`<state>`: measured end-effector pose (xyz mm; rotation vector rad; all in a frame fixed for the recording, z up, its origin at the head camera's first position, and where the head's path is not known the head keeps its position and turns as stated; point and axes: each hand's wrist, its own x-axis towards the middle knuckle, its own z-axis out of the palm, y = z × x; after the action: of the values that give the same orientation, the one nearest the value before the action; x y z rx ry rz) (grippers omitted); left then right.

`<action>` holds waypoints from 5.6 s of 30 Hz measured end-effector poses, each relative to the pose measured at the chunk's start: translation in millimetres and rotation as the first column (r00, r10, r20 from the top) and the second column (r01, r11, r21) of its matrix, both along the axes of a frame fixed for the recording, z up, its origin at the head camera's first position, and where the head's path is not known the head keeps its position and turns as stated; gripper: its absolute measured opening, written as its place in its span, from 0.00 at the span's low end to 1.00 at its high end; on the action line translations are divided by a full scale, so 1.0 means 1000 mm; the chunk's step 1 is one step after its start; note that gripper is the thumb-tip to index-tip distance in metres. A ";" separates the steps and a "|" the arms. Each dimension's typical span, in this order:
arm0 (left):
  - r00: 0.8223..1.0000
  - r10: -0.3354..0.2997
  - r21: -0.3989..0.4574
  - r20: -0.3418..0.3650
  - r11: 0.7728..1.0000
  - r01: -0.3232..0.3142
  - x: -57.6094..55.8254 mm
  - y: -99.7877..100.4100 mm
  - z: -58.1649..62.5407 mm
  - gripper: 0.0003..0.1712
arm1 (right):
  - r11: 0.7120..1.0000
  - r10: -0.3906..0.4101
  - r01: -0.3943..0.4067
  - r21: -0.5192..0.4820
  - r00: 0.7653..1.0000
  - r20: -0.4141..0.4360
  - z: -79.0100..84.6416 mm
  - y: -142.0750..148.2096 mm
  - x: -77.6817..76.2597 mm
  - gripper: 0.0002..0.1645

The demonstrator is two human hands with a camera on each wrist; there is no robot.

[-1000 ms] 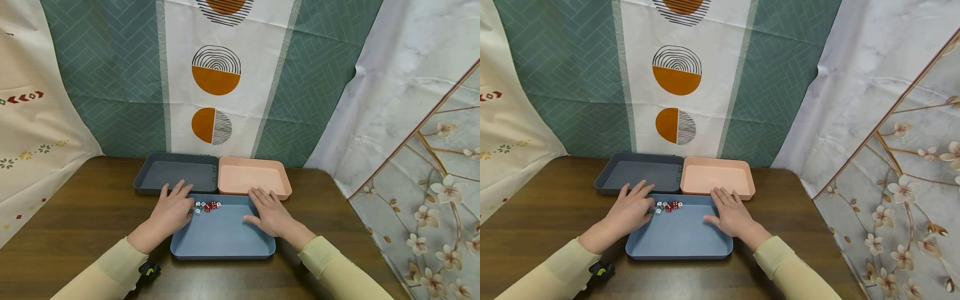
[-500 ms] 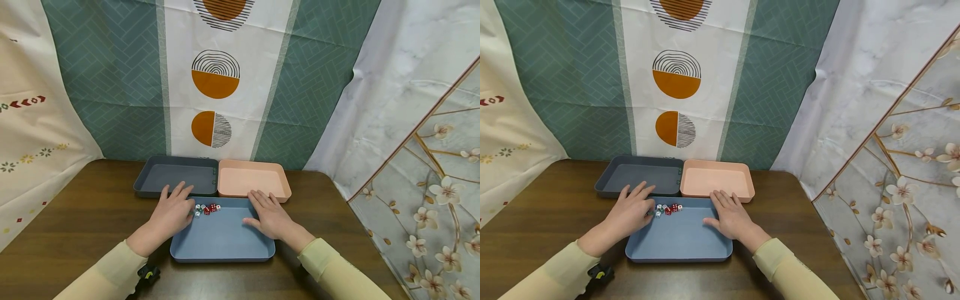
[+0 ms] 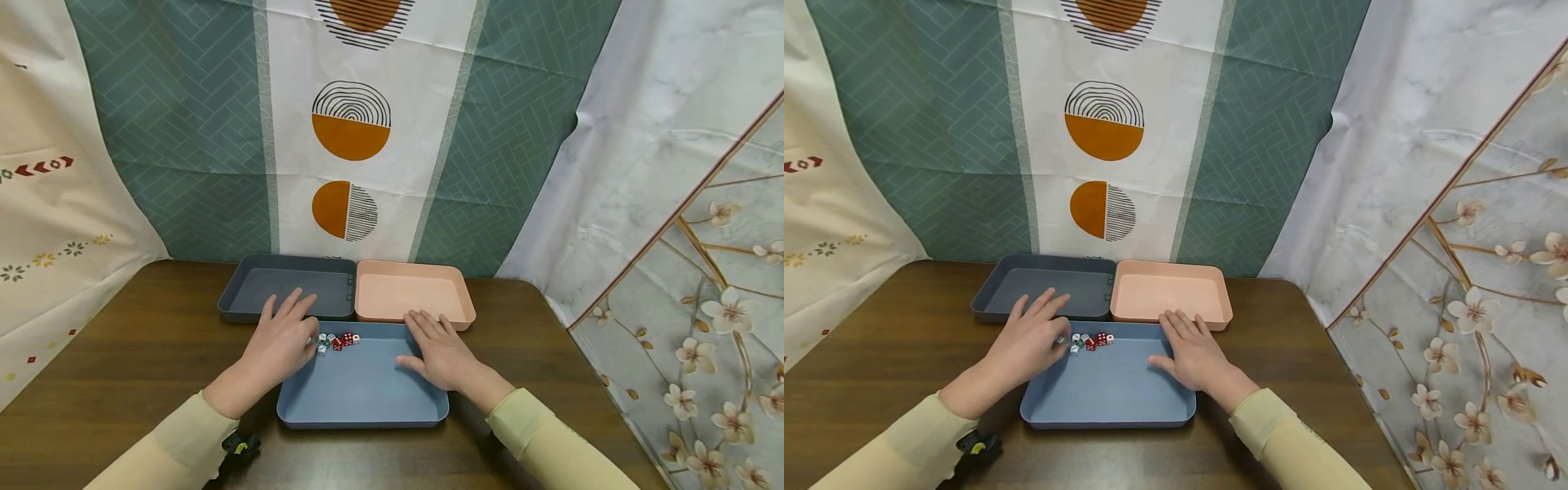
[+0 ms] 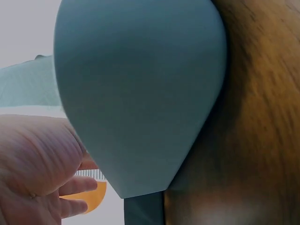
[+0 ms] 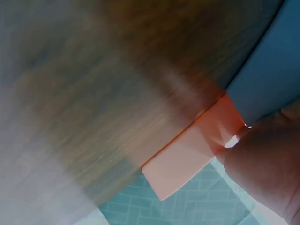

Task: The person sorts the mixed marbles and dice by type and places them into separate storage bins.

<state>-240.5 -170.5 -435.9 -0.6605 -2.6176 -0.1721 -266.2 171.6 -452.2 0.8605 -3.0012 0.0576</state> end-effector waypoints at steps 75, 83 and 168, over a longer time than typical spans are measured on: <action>0.981 0.127 0.028 0.148 0.991 -0.133 -0.098 -0.005 0.043 0.07 | 1.000 0.025 -0.025 -0.015 1.000 -0.016 -0.001 0.003 -0.001 0.57; 0.967 0.168 0.053 0.190 0.982 -0.181 -0.109 -0.005 0.043 0.08 | 1.000 0.005 -0.005 0.000 1.000 -0.009 0.001 0.001 0.001 0.57; 0.921 0.249 -0.056 0.301 0.968 -0.243 -0.153 0.013 0.026 0.06 | 0.999 0.021 -0.022 -0.042 1.000 -0.010 -0.007 0.003 -0.003 0.58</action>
<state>-393.5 -157.5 -410.2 -0.3223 -2.9744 -0.1870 -268.9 174.8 -459.2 0.8864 -2.9705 0.1159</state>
